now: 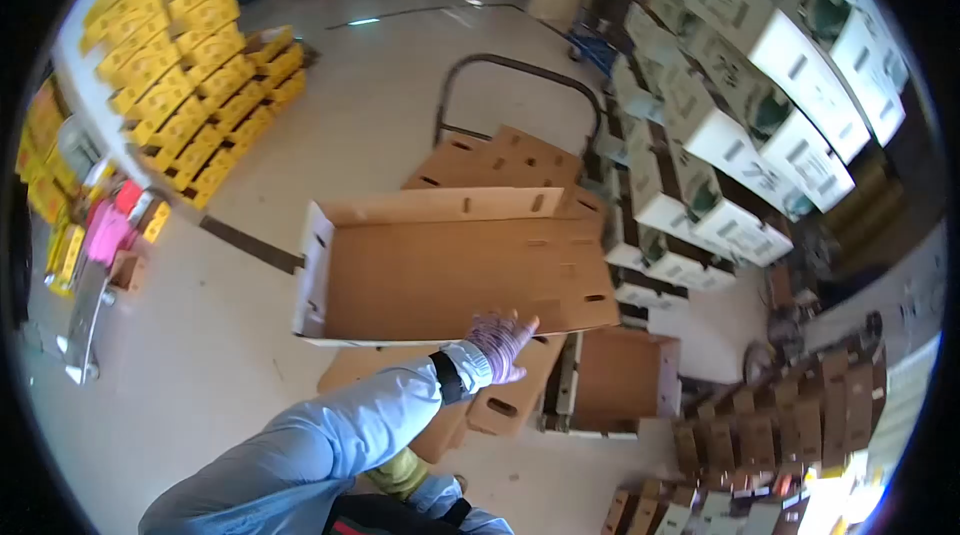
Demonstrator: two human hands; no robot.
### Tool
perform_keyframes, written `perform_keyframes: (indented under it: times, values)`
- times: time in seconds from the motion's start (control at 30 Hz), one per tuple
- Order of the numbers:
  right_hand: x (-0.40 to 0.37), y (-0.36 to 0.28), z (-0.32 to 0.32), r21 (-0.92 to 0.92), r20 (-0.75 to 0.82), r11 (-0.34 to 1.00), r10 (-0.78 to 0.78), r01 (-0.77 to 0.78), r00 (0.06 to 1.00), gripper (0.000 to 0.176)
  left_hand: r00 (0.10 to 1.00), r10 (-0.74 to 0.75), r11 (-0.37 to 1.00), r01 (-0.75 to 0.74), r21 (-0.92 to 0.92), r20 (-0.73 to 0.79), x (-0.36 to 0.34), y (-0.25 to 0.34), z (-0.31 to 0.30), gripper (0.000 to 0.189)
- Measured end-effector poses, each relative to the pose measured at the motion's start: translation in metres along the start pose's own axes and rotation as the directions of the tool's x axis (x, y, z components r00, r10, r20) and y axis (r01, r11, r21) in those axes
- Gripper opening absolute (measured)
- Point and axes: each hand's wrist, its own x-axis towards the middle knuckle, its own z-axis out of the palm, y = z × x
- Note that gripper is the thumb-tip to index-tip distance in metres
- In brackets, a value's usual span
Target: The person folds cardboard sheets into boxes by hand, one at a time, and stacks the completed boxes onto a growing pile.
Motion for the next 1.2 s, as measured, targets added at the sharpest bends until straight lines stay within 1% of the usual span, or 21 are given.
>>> perform_keyframes:
  times: [0.03, 0.1, 0.17, 0.2, 0.27, 0.37, 0.4, 0.47, 0.5, 0.53, 0.63, 0.7, 0.73, 0.77, 0.83, 0.9, 0.97, 1.0, 1.1, 1.13, 1.2]
  values:
    - [-0.025, 0.013, -0.002, -0.015, -0.018, 0.997, 0.070, -0.071, 0.997, 0.027, 0.986, -0.055, 0.998, 0.057, 0.008, -0.156, 0.012, 0.007, 0.019, 0.063]
    - [-0.081, 0.028, -0.013, -0.037, -0.054, 0.976, 0.214, -0.216, 0.975, 0.030, 0.964, -0.001, 0.982, 0.051, -0.182, 0.267, 0.038, 0.007, 0.064, 0.037]
    - [-0.103, -0.008, -0.057, -0.145, -0.108, 0.903, 0.393, -0.405, 0.913, 0.037, 0.974, 0.132, 0.965, -0.169, -0.198, -0.187, 0.006, 0.005, 0.097, 0.024]
    - [-0.128, 0.006, -0.070, -0.273, -0.283, 0.887, 0.296, -0.372, 0.912, 0.032, 0.954, 0.244, 0.948, -0.272, -0.164, -0.174, -0.011, -0.001, 0.088, 0.020]
    - [-0.143, -0.020, -0.120, -0.455, -0.530, 0.631, 0.376, -0.629, 0.760, 0.024, 0.873, 0.457, 0.877, -0.475, -0.077, -0.170, -0.043, -0.020, 0.081, 0.017]
    - [-0.153, -0.031, -0.185, -0.447, -0.801, 0.640, 0.024, -0.625, 0.598, 0.024, 0.704, 0.709, 0.705, -0.705, 0.078, -0.048, -0.096, -0.073, 0.083, 0.020]
    - [-0.146, -0.042, -0.201, -0.358, -0.838, 0.622, 0.114, -0.696, 0.533, 0.028, 0.714, 0.687, 0.726, -0.671, 0.151, -0.133, -0.118, -0.086, 0.078, 0.022]
    - [-0.122, -0.045, -0.226, -0.324, -0.823, 0.598, 0.204, -0.733, 0.530, 0.039, 0.755, 0.619, 0.783, -0.571, 0.247, -0.217, -0.157, -0.104, 0.070, 0.027]
    - [-0.102, -0.040, -0.234, -0.418, -0.800, 0.572, 0.137, -0.706, 0.585, 0.045, 0.793, 0.569, 0.815, -0.508, 0.279, -0.219, -0.170, -0.112, 0.068, 0.031]
    - [-0.081, -0.036, -0.239, -0.435, -0.771, 0.526, 0.202, -0.730, 0.604, 0.048, 0.782, 0.571, 0.811, -0.491, 0.318, -0.249, -0.175, -0.118, 0.069, 0.032]
    - [-0.023, -0.028, -0.234, -0.215, -0.588, 0.501, 0.619, -0.838, 0.520, 0.041, 0.817, 0.571, 0.800, -0.533, 0.275, -0.078, -0.177, -0.123, 0.067, 0.031]
    - [-0.042, 0.022, -0.209, -0.399, -0.591, 0.611, 0.400, -0.684, 0.701, 0.037, 0.815, 0.573, 0.796, -0.530, 0.292, -0.083, -0.160, -0.118, 0.055, 0.031]
    - [-0.048, 0.017, -0.195, -0.418, -0.581, 0.617, 0.383, -0.666, 0.719, 0.035, 0.951, 0.309, 0.903, -0.297, 0.310, 0.012, -0.149, -0.120, 0.056, 0.031]
    - [-0.053, 0.013, -0.177, -0.438, -0.565, 0.625, 0.368, -0.646, 0.738, 0.034, 0.995, 0.007, 0.937, -0.041, 0.347, 0.100, -0.140, -0.124, 0.059, 0.033]
    - [-0.060, -0.004, -0.158, 0.001, -0.303, 0.779, 0.598, -0.627, 0.742, 0.033, 0.998, 0.017, 0.949, -0.034, 0.314, 0.056, -0.130, -0.150, 0.064, 0.035]
    - [-0.081, 0.008, -0.157, -0.280, -0.430, 0.814, 0.367, -0.508, 0.825, 0.044, 1.000, 0.025, 0.957, -0.026, 0.288, 0.009, -0.127, -0.163, 0.062, 0.037]
    - [-0.050, -0.013, -0.197, -0.749, -0.331, 0.533, 0.214, -0.393, 0.919, 0.058, 0.987, 0.163, 0.948, -0.153, 0.279, -0.013, -0.131, -0.156, 0.049, 0.042]
    - [-0.045, -0.011, -0.205, -0.837, -0.234, 0.465, 0.170, -0.288, 0.957, 0.067, 0.988, 0.155, 0.953, -0.149, 0.262, -0.002, -0.130, -0.157, 0.049, 0.048]
    - [-0.001, -0.014, -0.230, -0.808, 0.146, 0.583, 0.051, 0.089, 0.988, 0.061, 0.974, 0.221, 0.937, -0.198, 0.288, -0.051, -0.126, -0.144, 0.045, 0.053]
    - [0.010, -0.008, -0.233, -0.804, 0.136, 0.589, 0.054, 0.079, 0.989, 0.061, 0.978, 0.207, 0.943, -0.191, 0.271, -0.030, -0.124, -0.136, 0.043, 0.055]
    - [0.030, 0.001, -0.233, -0.769, 0.323, 0.567, -0.056, 0.296, 0.945, 0.049, 0.977, 0.198, 0.952, -0.211, 0.223, 0.080, -0.115, -0.121, 0.043, 0.056]
